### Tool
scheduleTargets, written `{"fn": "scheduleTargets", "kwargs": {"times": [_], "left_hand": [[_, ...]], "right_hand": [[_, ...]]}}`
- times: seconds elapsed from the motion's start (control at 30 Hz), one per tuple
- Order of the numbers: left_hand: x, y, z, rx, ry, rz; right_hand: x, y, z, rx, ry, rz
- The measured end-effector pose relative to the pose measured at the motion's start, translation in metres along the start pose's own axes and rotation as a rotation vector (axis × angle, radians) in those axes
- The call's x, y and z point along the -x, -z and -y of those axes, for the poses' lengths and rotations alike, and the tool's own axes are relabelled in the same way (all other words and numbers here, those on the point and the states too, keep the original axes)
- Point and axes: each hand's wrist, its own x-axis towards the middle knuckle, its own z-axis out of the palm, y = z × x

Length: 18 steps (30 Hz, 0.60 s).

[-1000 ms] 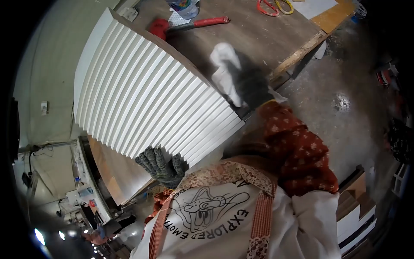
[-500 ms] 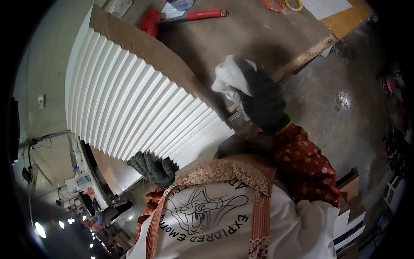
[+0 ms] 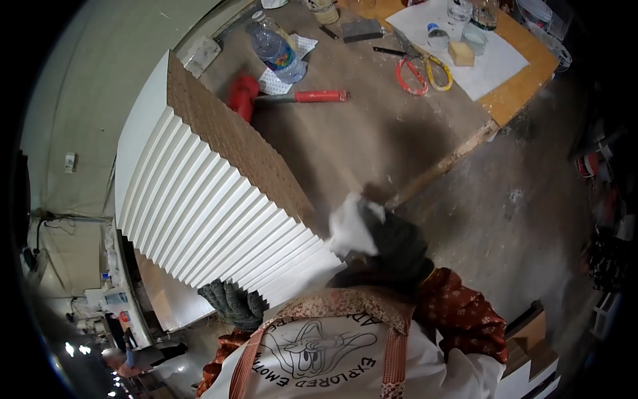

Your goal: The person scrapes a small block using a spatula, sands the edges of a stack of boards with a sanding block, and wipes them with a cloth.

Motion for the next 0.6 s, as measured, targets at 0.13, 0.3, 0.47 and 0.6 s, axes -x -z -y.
{"fn": "scheduleTargets", "kwargs": {"times": [0.13, 0.3, 0.47, 0.6], "left_hand": [[0.011, -0.005, 0.011, -0.105, -0.038, -0.023], [0.009, -0.004, 0.011, -0.086, -0.043, 0.014], [0.024, -0.006, 0.011, -0.116, -0.001, 0.07], [0.009, 0.006, 0.002, -0.096, 0.025, 0.132]], "right_hand": [[-0.025, 0.015, 0.027, 0.529, 0.584, 0.127], [-0.084, 0.07, 0.042, 0.4, 0.484, -0.162], [-0.172, 0.118, 0.067, 0.579, 0.662, -0.42], [-0.228, 0.108, 0.032, 1.219, 0.402, -0.392]]}}
